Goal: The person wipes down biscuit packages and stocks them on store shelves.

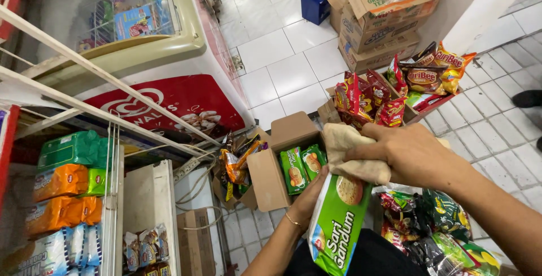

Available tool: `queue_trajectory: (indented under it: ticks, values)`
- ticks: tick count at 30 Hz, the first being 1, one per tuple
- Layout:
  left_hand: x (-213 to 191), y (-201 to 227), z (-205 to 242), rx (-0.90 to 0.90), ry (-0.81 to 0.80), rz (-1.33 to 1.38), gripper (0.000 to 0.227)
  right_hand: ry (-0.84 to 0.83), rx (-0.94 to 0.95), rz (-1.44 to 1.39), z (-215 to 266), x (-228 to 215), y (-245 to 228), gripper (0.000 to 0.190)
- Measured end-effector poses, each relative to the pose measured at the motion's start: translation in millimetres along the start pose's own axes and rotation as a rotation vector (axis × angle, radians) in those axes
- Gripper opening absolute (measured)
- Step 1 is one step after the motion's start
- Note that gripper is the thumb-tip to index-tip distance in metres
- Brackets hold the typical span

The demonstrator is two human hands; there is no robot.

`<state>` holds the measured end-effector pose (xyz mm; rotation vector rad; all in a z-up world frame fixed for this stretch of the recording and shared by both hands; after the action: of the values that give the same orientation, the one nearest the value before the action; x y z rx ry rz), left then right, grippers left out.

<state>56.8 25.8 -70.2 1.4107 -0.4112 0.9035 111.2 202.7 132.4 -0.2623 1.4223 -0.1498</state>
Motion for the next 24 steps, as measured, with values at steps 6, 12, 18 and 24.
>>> queue_trajectory:
  ticks: [6, 12, 18, 24]
  values:
    - [-0.7, -4.2, -1.0, 0.005, -0.029, 0.023, 0.070, 0.112, 0.004, -0.017, -1.7, 13.2, 22.6, 0.063]
    - [12.5, 5.4, -1.0, 0.056, -0.018, -0.112, 0.065, 0.165, -0.011, -0.204, -6.2, -1.9, 29.7, 0.038]
    - [2.7, -6.1, -4.7, 0.024, -0.057, -0.023, 0.070, 0.127, 0.029, -0.438, -9.4, 0.6, 45.7, 0.038]
    - [-20.7, -23.8, -4.0, -0.029, -0.016, 0.166, 0.073, 0.416, 0.197, -0.280, -10.8, 21.0, 67.0, 0.031]
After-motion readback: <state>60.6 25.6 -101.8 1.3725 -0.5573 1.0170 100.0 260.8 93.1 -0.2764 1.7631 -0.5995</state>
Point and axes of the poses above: each hand's wrist, its own z-axis away from the middle knuckle, its own x-axis out of the palm, y = z × x, the point moved 2 cm from there along -z, towards the middle knuckle, and after that the axes turned 2 degrees about -z, right-handed, at the moved point
